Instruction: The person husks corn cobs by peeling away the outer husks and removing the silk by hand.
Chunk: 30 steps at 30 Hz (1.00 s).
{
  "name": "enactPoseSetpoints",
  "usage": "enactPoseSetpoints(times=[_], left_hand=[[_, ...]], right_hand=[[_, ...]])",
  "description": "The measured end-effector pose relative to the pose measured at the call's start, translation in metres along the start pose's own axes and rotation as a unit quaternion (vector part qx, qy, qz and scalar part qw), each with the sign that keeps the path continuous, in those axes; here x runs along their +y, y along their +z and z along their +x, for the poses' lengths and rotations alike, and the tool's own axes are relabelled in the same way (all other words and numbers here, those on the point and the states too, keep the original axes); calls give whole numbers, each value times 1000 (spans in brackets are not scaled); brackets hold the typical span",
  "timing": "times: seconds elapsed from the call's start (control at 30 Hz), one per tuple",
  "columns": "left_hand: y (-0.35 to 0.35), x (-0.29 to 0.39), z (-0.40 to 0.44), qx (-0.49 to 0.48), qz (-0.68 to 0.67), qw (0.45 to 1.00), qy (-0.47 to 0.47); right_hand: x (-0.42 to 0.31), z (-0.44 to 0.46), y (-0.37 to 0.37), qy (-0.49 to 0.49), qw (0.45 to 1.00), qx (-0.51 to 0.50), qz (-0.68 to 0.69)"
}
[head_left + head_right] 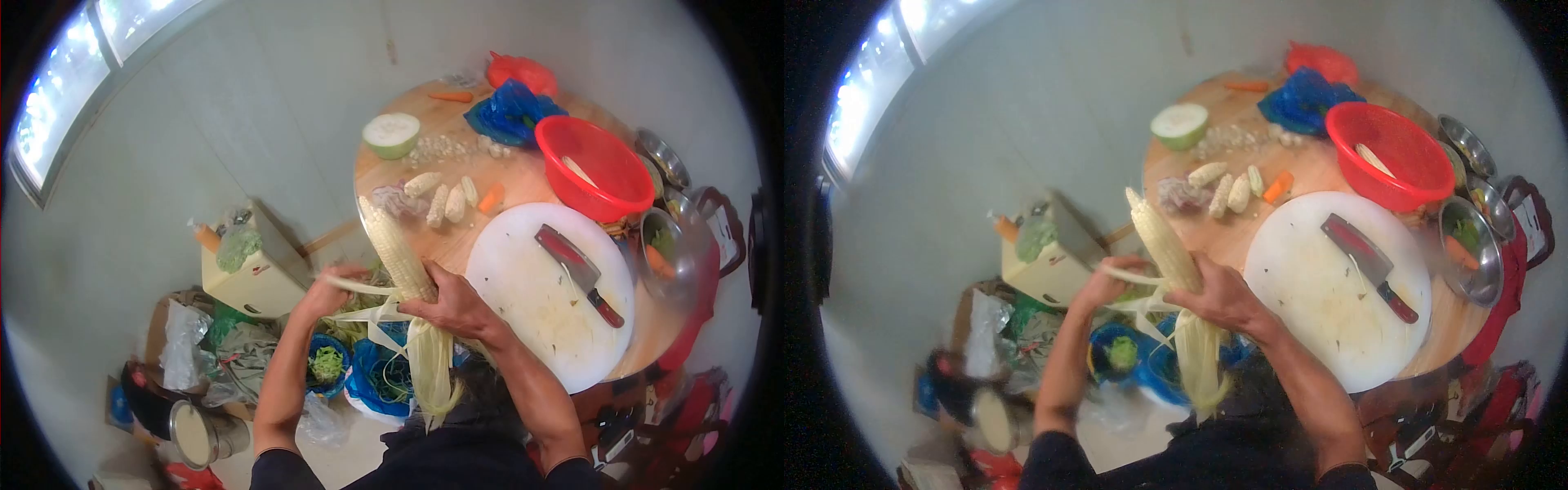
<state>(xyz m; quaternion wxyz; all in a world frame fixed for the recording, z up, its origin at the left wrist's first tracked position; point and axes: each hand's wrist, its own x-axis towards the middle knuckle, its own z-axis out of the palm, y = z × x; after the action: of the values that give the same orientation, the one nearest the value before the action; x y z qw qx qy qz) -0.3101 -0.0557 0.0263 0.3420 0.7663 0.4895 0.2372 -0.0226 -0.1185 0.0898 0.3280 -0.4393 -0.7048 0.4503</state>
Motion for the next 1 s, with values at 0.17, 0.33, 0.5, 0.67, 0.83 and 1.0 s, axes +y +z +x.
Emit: enactPoseSetpoints(times=[0.17, 0.33, 0.5, 0.67, 0.83, 1.0], left_hand=[[9, -67, -9, 45, 254, 966, -13], [-36, -21, 14, -226, 351, 847, -328], [-21, 7, -15, 201, 276, 939, -28], [14, 75, -1, 154, -333, 930, -15], [25, 96, 16, 175, -587, 790, 15], [26, 106, 16, 218, -599, 769, 48]], right_hand=[[0, 1, 1, 4, 996, 28, -82], [9, 6, 6, 2, 991, 45, -127], [7, 9, 8, 29, 990, 38, -134], [-3, 14, 18, 11, 985, 32, -167], [7, 15, 19, -35, 979, 81, -181], [17, 10, -3, 47, 997, 1, -54]])
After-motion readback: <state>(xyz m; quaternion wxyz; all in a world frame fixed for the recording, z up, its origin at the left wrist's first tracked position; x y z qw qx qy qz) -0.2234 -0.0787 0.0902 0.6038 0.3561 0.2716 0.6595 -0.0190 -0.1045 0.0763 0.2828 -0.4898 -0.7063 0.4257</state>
